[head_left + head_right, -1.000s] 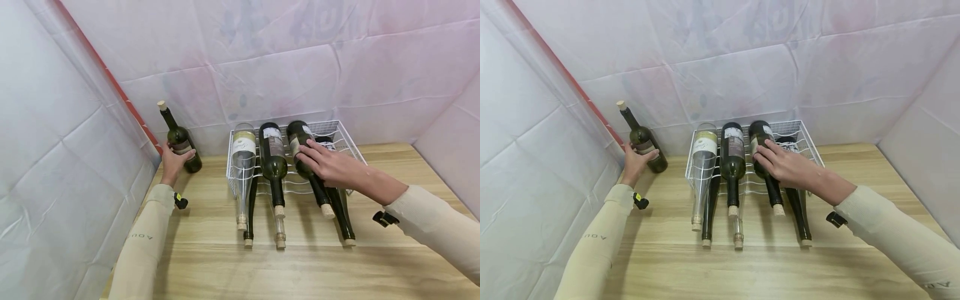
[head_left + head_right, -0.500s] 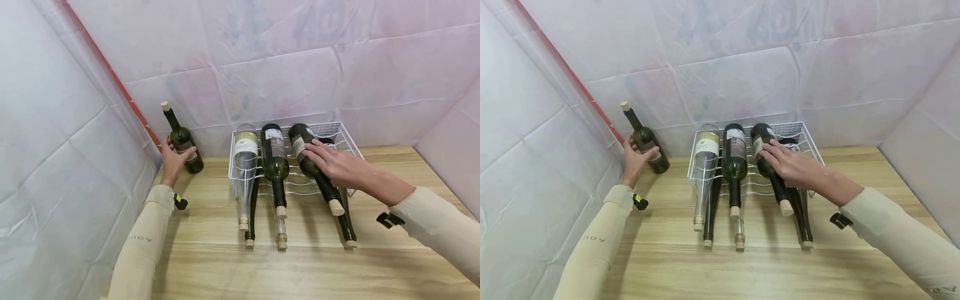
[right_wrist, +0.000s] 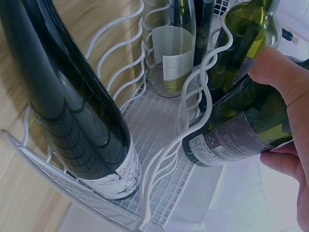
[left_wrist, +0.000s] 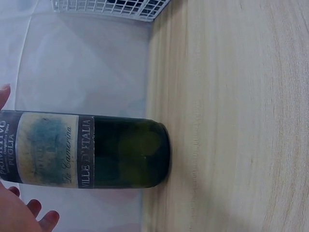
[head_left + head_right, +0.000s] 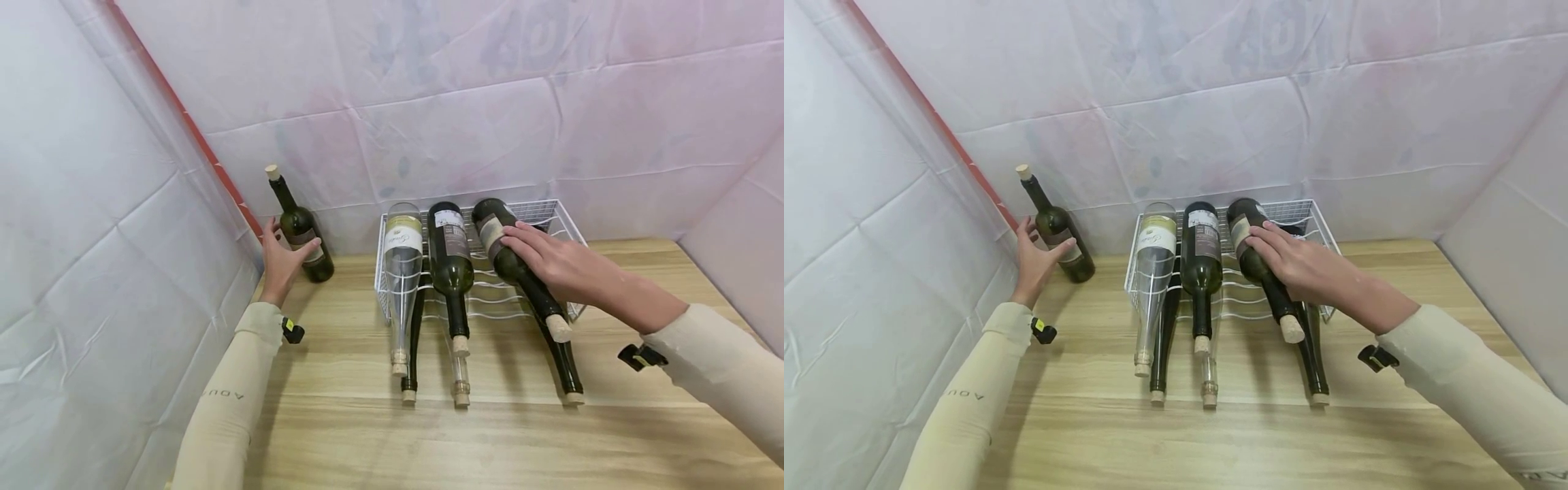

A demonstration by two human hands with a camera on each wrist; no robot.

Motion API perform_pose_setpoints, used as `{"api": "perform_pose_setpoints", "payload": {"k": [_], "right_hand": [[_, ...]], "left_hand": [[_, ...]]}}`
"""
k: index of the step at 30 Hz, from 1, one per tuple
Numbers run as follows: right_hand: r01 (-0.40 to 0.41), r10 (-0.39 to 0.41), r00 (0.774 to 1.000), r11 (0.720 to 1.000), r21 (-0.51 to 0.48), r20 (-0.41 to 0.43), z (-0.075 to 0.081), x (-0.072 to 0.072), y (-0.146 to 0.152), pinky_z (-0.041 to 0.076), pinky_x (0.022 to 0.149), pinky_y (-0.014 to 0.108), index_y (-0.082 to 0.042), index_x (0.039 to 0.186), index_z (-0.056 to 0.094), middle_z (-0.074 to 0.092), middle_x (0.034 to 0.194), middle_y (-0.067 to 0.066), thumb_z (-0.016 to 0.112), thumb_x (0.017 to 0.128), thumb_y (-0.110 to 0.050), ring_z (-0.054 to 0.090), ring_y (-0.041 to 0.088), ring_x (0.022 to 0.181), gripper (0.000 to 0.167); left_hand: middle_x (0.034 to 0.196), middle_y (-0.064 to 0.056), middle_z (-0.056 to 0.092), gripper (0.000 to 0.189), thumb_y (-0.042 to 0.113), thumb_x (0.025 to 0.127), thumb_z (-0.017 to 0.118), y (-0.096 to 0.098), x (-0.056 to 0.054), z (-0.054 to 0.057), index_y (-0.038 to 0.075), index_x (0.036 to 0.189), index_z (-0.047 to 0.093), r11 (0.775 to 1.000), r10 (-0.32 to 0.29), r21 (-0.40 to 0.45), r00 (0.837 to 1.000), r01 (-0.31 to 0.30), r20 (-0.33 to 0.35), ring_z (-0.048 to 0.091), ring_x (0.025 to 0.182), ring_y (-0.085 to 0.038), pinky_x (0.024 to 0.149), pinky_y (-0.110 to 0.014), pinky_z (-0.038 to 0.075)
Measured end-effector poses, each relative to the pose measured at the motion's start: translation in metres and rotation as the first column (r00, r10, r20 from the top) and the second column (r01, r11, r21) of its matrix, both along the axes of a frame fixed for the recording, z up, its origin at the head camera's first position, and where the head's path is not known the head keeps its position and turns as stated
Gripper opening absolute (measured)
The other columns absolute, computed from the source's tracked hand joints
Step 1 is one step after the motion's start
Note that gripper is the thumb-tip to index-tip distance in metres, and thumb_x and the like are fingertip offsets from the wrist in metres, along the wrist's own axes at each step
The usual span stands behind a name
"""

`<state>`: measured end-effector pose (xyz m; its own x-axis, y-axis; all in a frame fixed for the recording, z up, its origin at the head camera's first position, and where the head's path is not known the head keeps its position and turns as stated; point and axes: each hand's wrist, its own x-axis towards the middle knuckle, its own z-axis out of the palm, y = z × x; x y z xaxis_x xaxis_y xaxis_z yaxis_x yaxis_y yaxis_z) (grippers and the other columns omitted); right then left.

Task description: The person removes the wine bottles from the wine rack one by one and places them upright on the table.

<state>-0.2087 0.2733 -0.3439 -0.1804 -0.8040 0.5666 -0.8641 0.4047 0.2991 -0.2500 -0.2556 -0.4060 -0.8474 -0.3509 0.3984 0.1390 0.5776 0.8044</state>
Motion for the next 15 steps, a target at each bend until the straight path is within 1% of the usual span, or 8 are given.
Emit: {"api": "perform_pose_setpoints", "payload": {"k": [3,5,8,11,15], "right_hand": [[0.001,-0.001,1.0,1.0,-0.01,0.008,0.0022,0.0007,-0.0002,0.061,0.077,0.061,0.015,0.136,0.052,0.06,0.134,0.036,0.021,0.113,-0.021,0.066,0.054,0.114,0.052],[0.002,-0.001,1.0,1.0,-0.018,0.014,0.0031,0.0013,0.0001,0.06,0.077,0.061,0.015,0.136,0.052,0.06,0.134,0.036,0.024,0.114,-0.026,0.066,0.053,0.114,0.054],[-0.001,0.002,0.999,0.999,-0.042,0.037,0.0043,0.0017,0.0009,0.06,0.075,0.062,0.014,0.136,0.052,0.061,0.134,0.035,0.03,0.112,-0.041,0.067,0.053,0.112,0.064],[-0.006,0.009,0.999,0.998,-0.068,0.051,0.0063,0.0018,0.0013,0.06,0.072,0.062,0.014,0.136,0.053,0.061,0.134,0.034,0.034,0.108,-0.054,0.067,0.053,0.111,0.076],[-0.017,0.021,0.999,0.996,-0.085,0.046,0.0102,0.0008,0.002,0.061,0.067,0.06,0.014,0.135,0.053,0.061,0.132,0.034,0.037,0.106,-0.057,0.068,0.052,0.104,0.078]], "left_hand": [[0.159,-0.016,0.042,0.113,0.046,0.077,0.089,0.001,0.0019,0.0016,0.01,0.163,0.025,1.0,-0.001,-0.008,1.0,0.001,-0.022,0.042,0.144,-0.037,0.121,-0.054,0.037],[0.159,-0.016,0.041,0.112,0.045,0.077,0.089,0.002,0.0031,0.0028,0.009,0.162,0.026,1.0,-0.001,-0.02,0.999,0.0,-0.043,0.043,0.141,-0.037,0.118,-0.054,0.038],[0.158,-0.019,0.041,0.11,0.042,0.077,0.09,0.0035,0.0042,0.0044,0.006,0.161,0.028,0.999,-0.001,-0.044,0.996,-0.003,-0.089,0.045,0.136,-0.04,0.115,-0.055,0.04],[0.158,-0.02,0.041,0.108,0.039,0.077,0.091,0.0048,0.0061,0.0064,0.006,0.161,0.03,0.997,0.006,-0.078,0.993,-0.016,-0.122,0.045,0.134,-0.042,0.113,-0.056,0.04],[0.157,-0.02,0.043,0.107,0.039,0.077,0.091,0.0062,0.0093,0.0088,0.006,0.16,0.031,0.993,0.021,-0.114,0.991,-0.037,-0.132,0.045,0.134,-0.04,0.113,-0.057,0.04]]}}
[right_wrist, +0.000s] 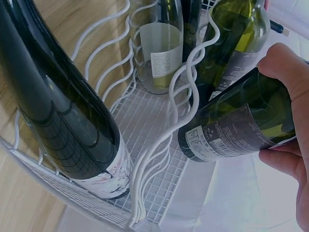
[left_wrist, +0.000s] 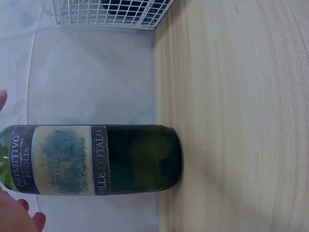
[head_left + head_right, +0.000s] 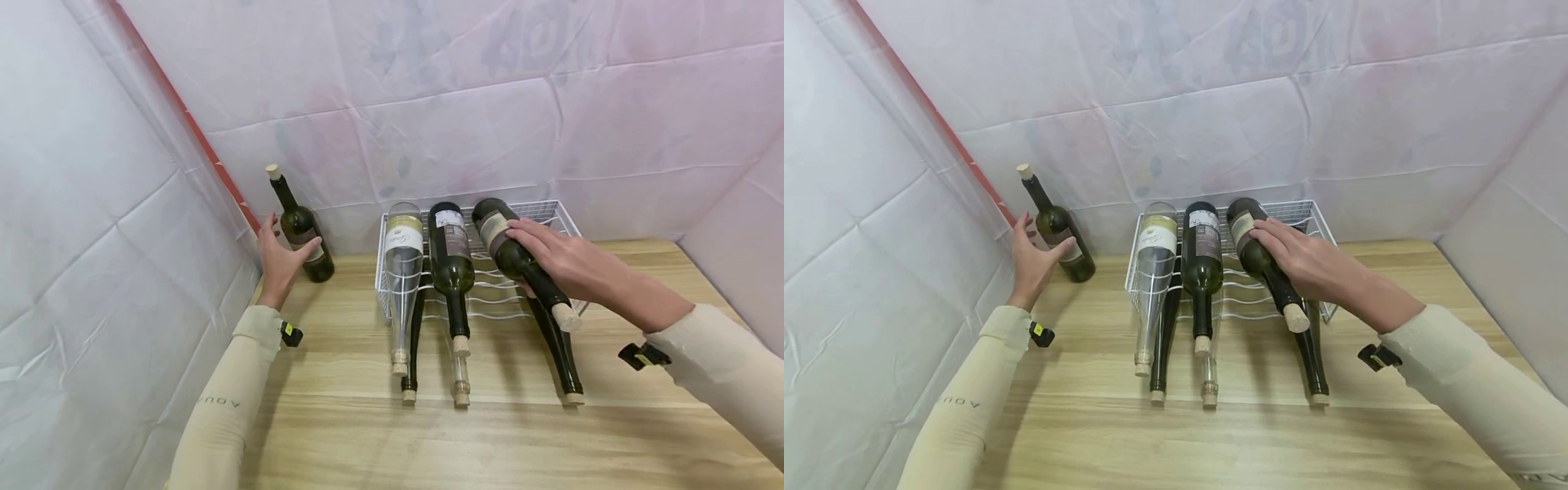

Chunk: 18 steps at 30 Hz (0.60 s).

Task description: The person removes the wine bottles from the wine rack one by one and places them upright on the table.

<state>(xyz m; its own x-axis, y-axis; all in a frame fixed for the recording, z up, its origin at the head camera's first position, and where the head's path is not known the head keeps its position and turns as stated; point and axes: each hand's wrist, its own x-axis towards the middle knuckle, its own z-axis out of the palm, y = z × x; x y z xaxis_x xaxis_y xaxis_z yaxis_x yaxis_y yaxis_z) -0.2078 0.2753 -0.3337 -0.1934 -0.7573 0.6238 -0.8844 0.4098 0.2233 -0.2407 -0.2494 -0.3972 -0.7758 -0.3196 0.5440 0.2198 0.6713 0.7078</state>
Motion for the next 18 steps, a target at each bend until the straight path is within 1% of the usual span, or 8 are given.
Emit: {"api": "perform_pose_setpoints", "payload": {"k": [3,6,10,15,17,18], "right_hand": [[-0.017,0.017,1.0,1.0,-0.018,-0.003,0.002,-0.002,0.001,0.061,0.064,0.058,0.015,0.134,0.053,0.062,0.131,0.034,0.041,0.106,-0.057,0.07,0.05,0.098,0.078],[-0.032,0.032,0.999,0.999,-0.037,0.0,0.004,-0.003,0.001,0.06,0.064,0.059,0.014,0.135,0.054,0.062,0.131,0.035,0.043,0.106,-0.056,0.069,0.05,0.099,0.077],[-0.036,0.037,0.999,0.998,-0.055,0.015,0.008,-0.003,0.0,0.06,0.071,0.061,0.014,0.136,0.054,0.062,0.133,0.034,0.045,0.106,-0.055,0.068,0.051,0.105,0.075],[-0.02,0.023,0.998,0.998,-0.064,0.051,0.013,-0.002,0.0,0.06,0.082,0.061,0.014,0.138,0.054,0.062,0.135,0.032,0.046,0.105,-0.055,0.067,0.05,0.112,0.076],[-0.017,0.021,0.998,0.998,-0.067,0.063,0.014,-0.002,0.001,0.059,0.085,0.061,0.013,0.139,0.053,0.062,0.136,0.032,0.046,0.105,-0.055,0.067,0.049,0.114,0.077],[-0.023,0.028,0.997,0.997,-0.073,0.065,0.015,-0.002,0.001,0.059,0.084,0.061,0.013,0.139,0.053,0.062,0.135,0.032,0.046,0.105,-0.055,0.067,0.049,0.112,0.076]], "left_hand": [[0.155,-0.021,0.045,0.106,0.039,0.076,0.091,0.001,0.001,0.002,0.005,0.159,0.034,0.999,0.002,-0.04,1.0,-0.003,-0.025,0.045,0.135,-0.04,0.114,-0.058,0.039],[0.153,-0.022,0.047,0.104,0.038,0.076,0.092,0.002,0.001,0.005,0.003,0.157,0.038,0.995,-0.008,-0.097,0.998,0.002,-0.061,0.046,0.134,-0.041,0.114,-0.058,0.037],[0.151,-0.021,0.049,0.102,0.038,0.075,0.092,0.005,0.003,0.011,0.005,0.156,0.04,0.99,-0.03,-0.142,0.995,0.016,-0.095,0.046,0.134,-0.041,0.114,-0.058,0.037],[0.151,-0.02,0.049,0.103,0.039,0.075,0.093,0.012,0.007,0.02,0.007,0.157,0.04,0.983,-0.058,-0.178,0.991,0.035,-0.124,0.046,0.136,-0.039,0.115,-0.058,0.037],[0.153,-0.019,0.048,0.103,0.039,0.076,0.092,0.014,0.008,0.023,0.006,0.157,0.039,0.981,-0.064,-0.193,0.99,0.039,-0.126,0.045,0.138,-0.038,0.117,-0.058,0.036],[0.154,-0.02,0.047,0.103,0.039,0.076,0.092,0.015,0.009,0.025,0.005,0.157,0.039,0.979,-0.066,-0.199,0.99,0.041,-0.125,0.045,0.139,-0.037,0.118,-0.057,0.036]]}}
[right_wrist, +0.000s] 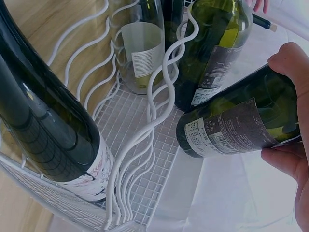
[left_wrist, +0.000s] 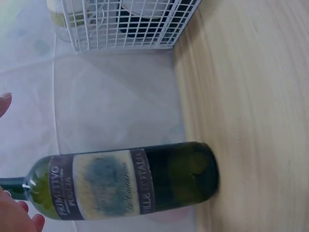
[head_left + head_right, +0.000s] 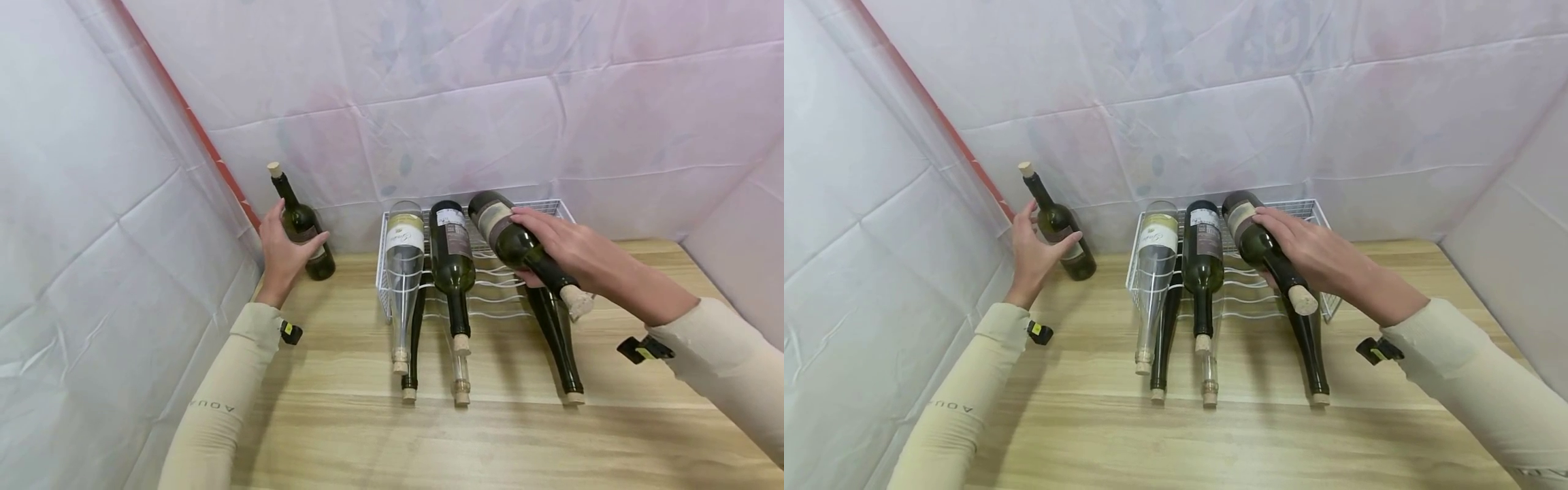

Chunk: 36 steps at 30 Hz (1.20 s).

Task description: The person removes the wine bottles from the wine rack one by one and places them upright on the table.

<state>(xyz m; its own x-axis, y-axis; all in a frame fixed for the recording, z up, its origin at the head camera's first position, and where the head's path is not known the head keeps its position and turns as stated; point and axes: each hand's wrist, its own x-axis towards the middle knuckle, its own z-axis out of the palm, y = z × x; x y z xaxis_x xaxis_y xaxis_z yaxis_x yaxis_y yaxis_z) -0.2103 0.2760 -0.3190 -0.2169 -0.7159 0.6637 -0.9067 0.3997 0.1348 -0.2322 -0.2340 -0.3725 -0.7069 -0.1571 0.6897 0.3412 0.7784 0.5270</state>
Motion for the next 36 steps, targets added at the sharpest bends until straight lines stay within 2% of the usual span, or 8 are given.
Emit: {"api": "perform_pose_setpoints", "payload": {"k": [3,7,13,20,25,31,34,36], "right_hand": [[-0.014,0.014,1.0,1.0,-0.024,-0.018,0.001,-0.002,-0.001,0.061,0.079,0.059,0.013,0.138,0.053,0.064,0.131,0.032,0.045,0.106,-0.05,0.069,0.048,0.106,0.071],[-0.024,0.02,0.999,0.997,-0.077,-0.044,0.004,-0.005,-0.003,0.06,0.07,0.059,0.013,0.134,0.054,0.067,0.122,0.032,0.05,0.102,-0.053,0.07,0.046,0.094,0.074],[0.021,-0.025,0.999,0.995,-0.094,-0.036,0.011,-0.005,-0.006,0.058,0.057,0.058,0.009,0.133,0.053,0.069,0.111,0.032,0.05,0.098,-0.062,0.07,0.044,0.077,0.08],[0.035,-0.038,0.999,0.99,-0.136,-0.014,0.017,0.0,-0.008,0.056,0.055,0.055,0.009,0.13,0.057,0.07,0.105,0.029,0.052,0.096,-0.062,0.069,0.039,0.072,0.079],[0.001,-0.009,0.999,0.982,-0.189,-0.045,0.02,0.002,-0.014,0.055,0.051,0.054,0.009,0.128,0.059,0.071,0.104,0.027,0.054,0.096,-0.063,0.068,0.037,0.069,0.078],[0.055,-0.055,0.998,0.977,-0.205,0.006,0.027,0.007,-0.017,0.057,0.062,0.052,0.009,0.129,0.06,0.073,0.108,0.026,0.053,0.094,-0.068,0.071,0.036,0.081,0.085],[0.076,-0.071,0.997,0.97,-0.231,0.031,0.028,0.007,-0.018,0.058,0.077,0.032,0.007,0.13,0.062,0.074,0.112,0.023,0.055,0.092,-0.07,0.07,0.034,0.087,0.087],[0.07,-0.062,0.997,0.963,-0.259,0.038,0.028,0.006,-0.018,0.051,0.087,0.016,0.006,0.129,0.063,0.074,0.114,0.021,0.057,0.091,-0.071,0.069,0.032,0.088,0.086]], "left_hand": [[0.156,-0.02,0.044,0.103,0.038,0.077,0.091,0.004,0.001,0.005,0.005,0.158,0.037,1.0,-0.007,-0.018,1.0,0.007,0.005,0.043,0.141,-0.037,0.119,-0.057,0.036],[0.155,-0.021,0.044,0.104,0.037,0.076,0.092,0.011,0.003,0.01,0.003,0.158,0.037,0.998,-0.025,-0.054,1.0,0.025,-0.001,0.043,0.14,-0.038,0.118,-0.058,0.037],[0.154,-0.024,0.045,0.103,0.032,0.074,0.094,0.023,0.005,0.018,0.0,0.156,0.039,0.99,-0.077,-0.119,0.996,0.072,-0.041,0.042,0.142,-0.041,0.12,-0.058,0.035],[0.155,-0.023,0.048,0.108,0.04,0.072,0.094,0.04,0.005,0.028,-0.002,0.155,0.039,0.963,-0.145,-0.233,0.989,0.132,-0.038,0.043,0.144,-0.041,0.12,-0.059,0.033],[0.155,-0.021,0.048,0.111,0.041,0.069,0.096,0.053,0.006,0.033,0.0,0.156,0.039,0.941,-0.219,-0.273,0.975,0.201,-0.038,0.043,0.146,-0.036,0.12,-0.055,0.034],[0.154,-0.02,0.05,0.115,0.043,0.065,0.098,0.068,0.009,0.039,0.002,0.156,0.04,0.92,-0.287,-0.291,0.957,0.262,-0.046,0.043,0.147,-0.034,0.123,-0.052,0.033],[0.155,-0.019,0.048,0.116,0.043,0.065,0.099,0.074,0.012,0.044,0.004,0.156,0.04,0.909,-0.315,-0.301,0.948,0.289,-0.041,0.042,0.148,-0.033,0.125,-0.051,0.032],[0.155,-0.019,0.048,0.115,0.043,0.065,0.099,0.077,0.014,0.047,0.003,0.156,0.04,0.899,-0.338,-0.311,0.94,0.309,-0.043,0.042,0.147,-0.033,0.125,-0.052,0.031]]}}
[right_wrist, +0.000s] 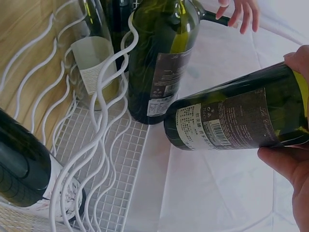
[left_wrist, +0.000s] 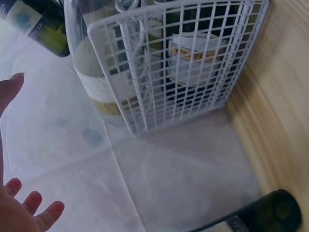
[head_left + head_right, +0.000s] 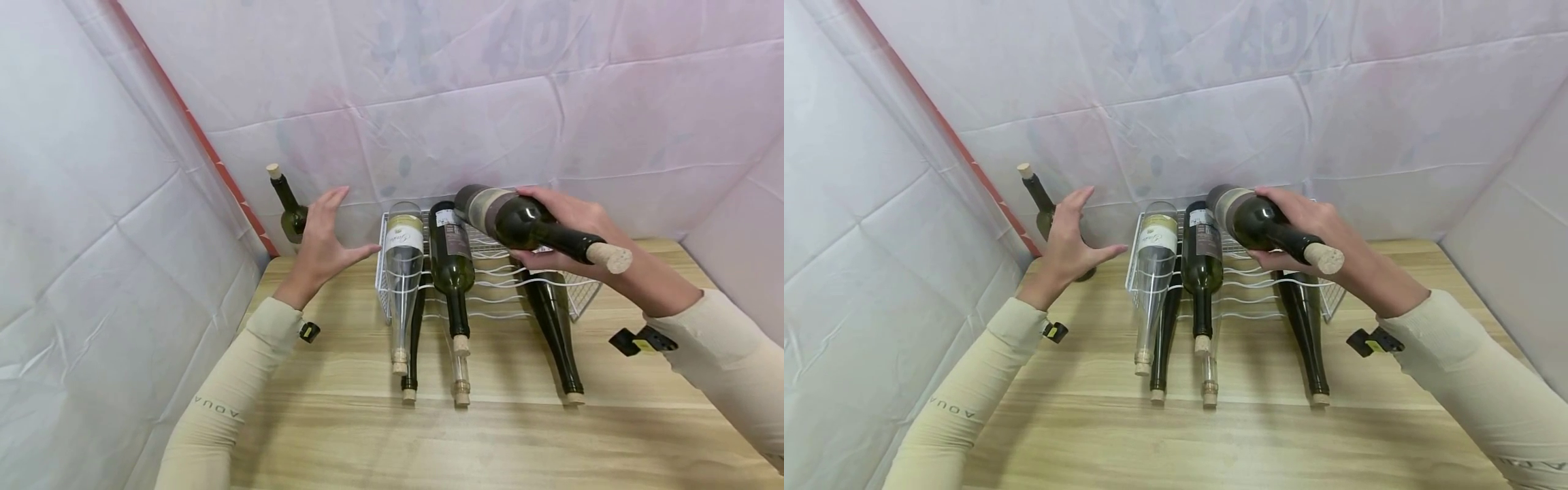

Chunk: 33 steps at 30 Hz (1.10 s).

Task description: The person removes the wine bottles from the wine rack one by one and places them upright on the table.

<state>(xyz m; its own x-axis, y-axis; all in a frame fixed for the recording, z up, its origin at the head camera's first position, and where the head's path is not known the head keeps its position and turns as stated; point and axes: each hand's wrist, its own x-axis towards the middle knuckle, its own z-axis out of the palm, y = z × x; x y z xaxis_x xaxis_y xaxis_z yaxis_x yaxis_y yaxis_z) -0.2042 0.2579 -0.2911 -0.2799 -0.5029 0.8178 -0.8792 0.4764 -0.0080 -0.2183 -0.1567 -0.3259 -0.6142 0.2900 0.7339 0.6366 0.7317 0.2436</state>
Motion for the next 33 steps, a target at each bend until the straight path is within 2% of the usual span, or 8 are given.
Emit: {"api": "perform_pose_setpoints", "payload": {"k": [3,8,12,16,24,26,31,33], "right_hand": [[0.001,-0.001,1.0,1.0,-0.025,0.013,0.0,0.0,-0.001,0.042,0.091,0.008,0.004,0.13,0.064,0.075,0.113,0.02,0.059,0.089,-0.071,0.068,0.03,0.089,0.086],[0.067,-0.067,0.995,0.998,-0.005,0.069,0.004,0.004,-0.001,0.043,0.084,0.016,-0.001,0.134,0.063,0.074,0.109,0.021,0.055,0.087,-0.075,0.066,0.027,0.088,0.089],[0.063,-0.061,0.995,0.998,-0.026,0.077,0.006,0.004,-0.003,0.04,0.085,0.01,-0.001,0.134,0.063,0.074,0.109,0.021,0.056,0.086,-0.076,0.064,0.026,0.085,0.089],[0.053,-0.048,0.995,0.997,-0.054,0.086,0.006,0.004,-0.005,0.034,0.092,0.0,-0.001,0.134,0.064,0.075,0.109,0.022,0.057,0.086,-0.075,0.066,0.029,0.086,0.089],[0.087,-0.078,0.989,0.994,-0.062,0.126,0.008,0.006,-0.009,0.04,0.085,0.007,-0.002,0.134,0.064,0.076,0.11,0.023,0.054,0.084,-0.08,0.068,0.033,0.085,0.093],[0.065,-0.053,0.988,0.995,-0.078,0.142,0.009,0.005,-0.01,0.039,0.087,0.003,-0.002,0.133,0.065,0.076,0.112,0.023,0.056,0.083,-0.08,0.069,0.027,0.088,0.093],[-0.049,0.074,0.982,0.988,-0.144,0.173,0.01,0.001,-0.014,0.041,0.094,0.0,0.001,0.131,0.065,0.075,0.112,0.024,0.066,0.083,-0.075,0.061,-0.009,0.103,0.091],[-0.094,0.127,0.972,0.982,-0.165,0.199,0.01,0.0,-0.015,0.042,0.095,0.002,0.003,0.132,0.065,0.074,0.114,0.026,0.073,0.082,-0.068,0.057,-0.016,0.109,0.087]], "left_hand": [[0.155,-0.021,0.048,0.114,0.042,0.066,0.098,0.005,0.002,0.004,0.002,0.155,0.04,0.999,-0.036,-0.026,0.999,0.036,-0.013,0.043,0.146,-0.035,0.125,-0.053,0.032],[0.154,-0.022,0.046,0.113,0.041,0.067,0.098,0.012,0.004,0.007,-0.002,0.153,0.04,0.994,-0.082,-0.068,0.996,0.08,-0.04,0.044,0.144,-0.037,0.124,-0.053,0.033],[0.152,-0.025,0.047,0.111,0.041,0.067,0.098,0.02,0.005,0.008,-0.005,0.151,0.041,0.989,-0.12,-0.099,0.99,0.112,-0.078,0.046,0.14,-0.039,0.119,-0.053,0.038],[0.151,-0.025,0.048,0.111,0.042,0.067,0.098,0.028,0.008,0.01,-0.005,0.15,0.041,0.984,-0.141,-0.127,0.985,0.128,-0.1,0.047,0.14,-0.038,0.117,-0.053,0.039],[0.152,-0.022,0.048,0.116,0.048,0.066,0.097,0.042,0.012,0.013,-0.004,0.152,0.04,0.973,-0.173,-0.173,0.978,0.151,-0.12,0.048,0.139,-0.037,0.12,-0.048,0.039],[0.152,-0.023,0.048,0.116,0.048,0.066,0.097,0.045,0.012,0.013,-0.005,0.151,0.04,0.971,-0.185,-0.178,0.974,0.16,-0.132,0.048,0.138,-0.037,0.119,-0.047,0.04],[0.151,-0.024,0.048,0.114,0.048,0.067,0.096,0.05,0.014,0.017,-0.004,0.151,0.039,0.967,-0.2,-0.191,0.968,0.169,-0.155,0.049,0.136,-0.037,0.117,-0.047,0.041],[0.151,-0.024,0.048,0.113,0.048,0.068,0.096,0.052,0.014,0.018,-0.004,0.151,0.039,0.965,-0.204,-0.197,0.966,0.172,-0.156,0.049,0.137,-0.036,0.117,-0.047,0.042]]}}
